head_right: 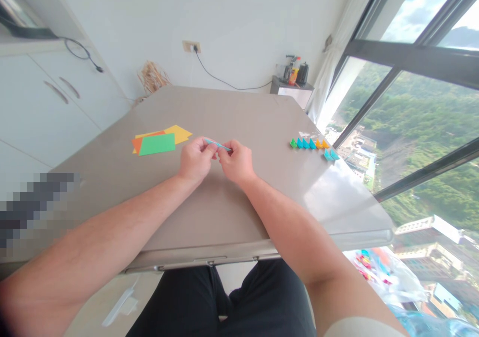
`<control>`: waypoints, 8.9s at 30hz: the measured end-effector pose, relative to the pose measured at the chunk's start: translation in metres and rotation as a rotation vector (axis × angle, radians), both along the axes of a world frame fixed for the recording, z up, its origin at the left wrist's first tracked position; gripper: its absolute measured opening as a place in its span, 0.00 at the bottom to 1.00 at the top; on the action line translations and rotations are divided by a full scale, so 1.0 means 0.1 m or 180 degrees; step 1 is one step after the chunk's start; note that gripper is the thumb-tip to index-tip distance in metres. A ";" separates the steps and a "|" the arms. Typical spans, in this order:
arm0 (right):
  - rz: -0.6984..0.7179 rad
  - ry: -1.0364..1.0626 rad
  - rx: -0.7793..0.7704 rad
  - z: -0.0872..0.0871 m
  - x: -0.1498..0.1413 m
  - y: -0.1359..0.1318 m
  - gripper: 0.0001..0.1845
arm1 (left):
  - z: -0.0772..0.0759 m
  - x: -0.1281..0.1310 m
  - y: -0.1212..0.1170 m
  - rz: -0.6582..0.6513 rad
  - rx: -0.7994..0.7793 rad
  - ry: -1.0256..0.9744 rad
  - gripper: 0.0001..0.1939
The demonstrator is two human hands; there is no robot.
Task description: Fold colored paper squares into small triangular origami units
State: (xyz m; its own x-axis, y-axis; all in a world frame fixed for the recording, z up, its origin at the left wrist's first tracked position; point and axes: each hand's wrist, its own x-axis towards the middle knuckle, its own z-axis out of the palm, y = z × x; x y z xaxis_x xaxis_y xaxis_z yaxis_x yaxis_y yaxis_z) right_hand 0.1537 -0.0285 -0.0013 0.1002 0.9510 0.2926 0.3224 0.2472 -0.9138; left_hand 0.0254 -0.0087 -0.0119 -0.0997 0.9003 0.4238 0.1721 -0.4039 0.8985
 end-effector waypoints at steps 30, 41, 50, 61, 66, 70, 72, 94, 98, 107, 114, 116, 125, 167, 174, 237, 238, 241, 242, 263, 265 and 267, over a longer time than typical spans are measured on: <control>-0.0144 -0.0590 0.1030 -0.08 0.11 0.01 0.06 | 0.02 -0.04 0.00 -0.0489 -0.0779 -0.0736 0.16; -0.0174 -0.0911 0.0932 -0.13 0.16 0.03 0.06 | -0.06 -0.04 0.03 -0.0507 -0.0518 -0.0161 0.15; -0.0072 -0.1158 0.0723 -0.11 0.16 0.01 0.07 | -0.09 -0.05 0.04 -0.0461 -0.0489 0.0127 0.16; -0.0248 -0.1644 0.0555 -0.06 0.16 0.04 0.09 | -0.09 -0.08 0.05 -0.0415 -0.0298 0.0510 0.15; -0.0270 -0.1809 0.0585 -0.07 0.15 0.04 0.10 | -0.15 -0.08 0.08 -0.0461 -0.0282 0.0506 0.15; -0.0325 -0.1807 0.0515 -0.08 0.15 0.04 0.10 | -0.13 -0.07 0.06 -0.0505 -0.0363 0.0415 0.14; -0.0373 -0.1782 0.0484 -0.08 0.15 0.04 0.09 | -0.11 -0.05 0.04 -0.0530 -0.0411 0.0363 0.13; -0.0331 -0.1905 0.0184 -0.04 0.11 0.04 0.11 | -0.09 -0.05 0.04 -0.0586 -0.0724 0.0207 0.14; -0.0345 -0.2018 0.0264 -0.03 0.09 0.03 0.12 | -0.12 -0.06 0.07 -0.0618 -0.0685 0.0167 0.15; -0.0390 -0.1946 0.0442 -0.11 0.11 0.02 0.12 | -0.11 0.00 0.06 -0.0698 -0.0834 -0.0004 0.12; -0.0416 -0.1973 0.0410 -0.11 0.11 0.03 0.11 | -0.03 0.02 0.01 -0.0665 -0.1011 -0.0289 0.09; -0.0511 -0.1935 0.0351 -0.11 0.11 0.04 0.10 | -0.01 0.02 0.00 -0.0609 -0.0989 -0.0358 0.10; -0.0310 -0.1618 0.0735 -0.10 0.12 0.01 0.08 | 0.03 -0.05 0.04 -0.0597 -0.1134 -0.0921 0.09; -0.2366 -0.2514 -0.0665 -0.14 2.89 -0.10 0.16 | 0.03 -0.17 0.04 -0.1060 -0.1264 0.0837 0.17; -0.2388 -0.2773 -0.0756 -0.15 2.85 -0.04 0.17 | 0.04 -0.17 0.04 -0.1033 -0.1254 0.0887 0.16; -0.2401 -0.3278 -0.1025 -0.17 2.91 -0.12 0.17 | 0.01 -0.20 0.06 -0.1052 -0.1299 0.1058 0.20; -0.2396 -0.3298 -0.1014 -0.17 2.91 -0.12 0.18 | 0.02 -0.20 0.06 -0.1049 -0.1303 0.1051 0.20; -0.2385 -0.3326 -0.1009 -0.17 2.91 -0.13 0.18 | 0.03 -0.20 0.05 -0.1049 -0.1317 0.1038 0.20; -0.2381 -0.3324 -0.1007 -0.18 2.91 -0.12 0.18 | 0.03 -0.20 0.05 -0.1050 -0.1319 0.1035 0.20; -0.2163 -0.2386 -0.0721 0.07 2.42 -0.30 0.12 | 0.00 -0.18 0.05 -0.1080 -0.1132 0.1246 0.17; -0.1615 -0.2049 -0.0787 0.07 2.12 -0.37 0.10 | -0.01 -0.17 0.05 -0.1112 -0.1078 0.1307 0.16; -0.1096 -0.1829 -0.0982 0.02 1.81 -0.43 0.09 | -0.01 -0.16 0.05 -0.1168 -0.1030 0.1302 0.13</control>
